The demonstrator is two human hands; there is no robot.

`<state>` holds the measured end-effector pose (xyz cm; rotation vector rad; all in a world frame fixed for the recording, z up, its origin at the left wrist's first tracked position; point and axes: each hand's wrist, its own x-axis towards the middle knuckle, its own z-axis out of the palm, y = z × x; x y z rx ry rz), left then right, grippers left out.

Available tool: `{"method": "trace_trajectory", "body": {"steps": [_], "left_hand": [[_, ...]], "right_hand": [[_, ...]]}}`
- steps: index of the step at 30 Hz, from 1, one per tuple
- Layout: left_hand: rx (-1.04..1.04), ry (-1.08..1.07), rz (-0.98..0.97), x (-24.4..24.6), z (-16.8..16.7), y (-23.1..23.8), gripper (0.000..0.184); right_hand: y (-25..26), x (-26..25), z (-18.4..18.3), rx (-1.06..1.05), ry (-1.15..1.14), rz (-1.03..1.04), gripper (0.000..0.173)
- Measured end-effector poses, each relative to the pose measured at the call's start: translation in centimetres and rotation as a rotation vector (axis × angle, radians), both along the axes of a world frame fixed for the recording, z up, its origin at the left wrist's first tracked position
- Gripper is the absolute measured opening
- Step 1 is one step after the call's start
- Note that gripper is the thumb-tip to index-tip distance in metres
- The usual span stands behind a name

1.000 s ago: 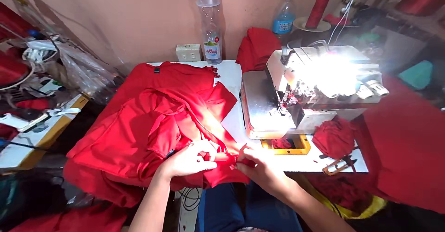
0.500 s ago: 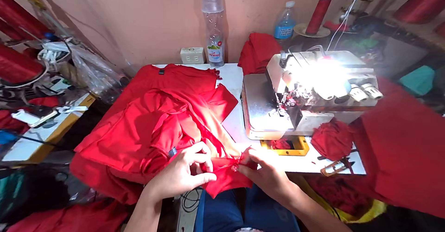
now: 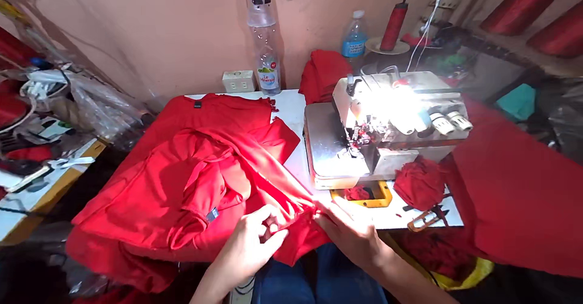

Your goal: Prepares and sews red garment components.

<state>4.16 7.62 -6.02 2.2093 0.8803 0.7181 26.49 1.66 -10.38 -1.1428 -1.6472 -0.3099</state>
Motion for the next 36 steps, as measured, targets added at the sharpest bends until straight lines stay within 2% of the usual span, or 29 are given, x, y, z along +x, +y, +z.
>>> {"method": "trace_trajectory", "body": {"steps": [2, 4, 8, 10, 12, 14, 16, 18, 21, 23, 25, 27, 30, 31, 33, 34, 36], "left_hand": [[0.134, -0.021, 0.003, 1.4, 0.2, 0.6, 0.016], [0.266, -0.058, -0.007, 4.1, 1.5, 1.4, 0.020], [0.401, 0.050, -0.044, 12.2, 3.8, 3.8, 0.020], [0.411, 0.202, -0.042, 15.7, 3.9, 5.5, 0.017], [0.340, 0.374, -0.025, 17.6, 4.2, 6.5, 0.025], [0.282, 0.439, 0.000, 18.0, 4.7, 6.5, 0.030], [0.328, 0.309, 0.012, 17.6, 4.2, 6.1, 0.027], [0.292, 0.295, 0.021, 17.5, 4.3, 6.0, 0.024], [0.155, 0.386, 0.059, 18.3, 5.2, 6.9, 0.021], [0.155, 0.443, 0.067, 18.7, 5.2, 8.2, 0.016], [0.192, 0.365, 0.046, 18.7, 4.2, 9.9, 0.012], [0.219, 0.236, 0.004, 18.4, 3.7, 11.4, 0.011], [0.216, 0.064, -0.216, 16.6, 4.0, 12.9, 0.015], [0.162, 0.097, -0.282, 15.9, 4.9, 12.7, 0.014], [0.039, 0.299, -0.356, 15.3, 7.4, 11.5, 0.015], [0.037, 0.386, -0.394, 15.4, 8.0, 11.1, 0.020], [0.102, 0.424, -0.485, 15.7, 8.3, 11.0, 0.022]], "right_hand": [[0.5, 1.2, -0.3, 0.012, 0.022, -0.068, 0.021], [0.8, 2.5, -0.2, 0.011, 0.183, -0.130, 0.019], [1.5, 3.0, -0.1, 0.072, 0.930, -0.128, 0.006], [1.4, 2.7, 0.5, 0.007, 1.379, -0.057, 0.021], [0.1, 2.8, 1.2, -0.149, 1.733, 0.047, 0.022], [-1.8, 3.3, 1.5, -0.292, 1.927, 0.162, 0.019], [-3.2, 3.4, 1.8, -0.363, 2.012, 0.188, 0.022], [-3.6, 3.5, 1.5, -0.383, 1.924, 0.170, 0.023], [-1.9, 3.8, 0.7, -0.282, 1.595, 0.048, 0.017], [-0.3, 4.0, 0.2, -0.173, 1.355, -0.062, 0.011], [1.3, 4.2, -0.1, -0.111, 1.205, -0.132, 0.012], [2.3, 4.6, -0.2, -0.093, 1.157, -0.113, 0.015], [2.9, 4.9, -0.2, -0.100, 1.163, -0.076, 0.016], [2.9, 4.9, -0.1, -0.106, 1.167, -0.072, 0.016], [2.9, 4.9, -0.1, -0.124, 1.170, -0.068, 0.015], [2.8, 4.9, -0.1, -0.128, 1.166, -0.074, 0.014], [2.8, 4.7, -0.3, -0.085, 1.096, -0.104, 0.009]]}}
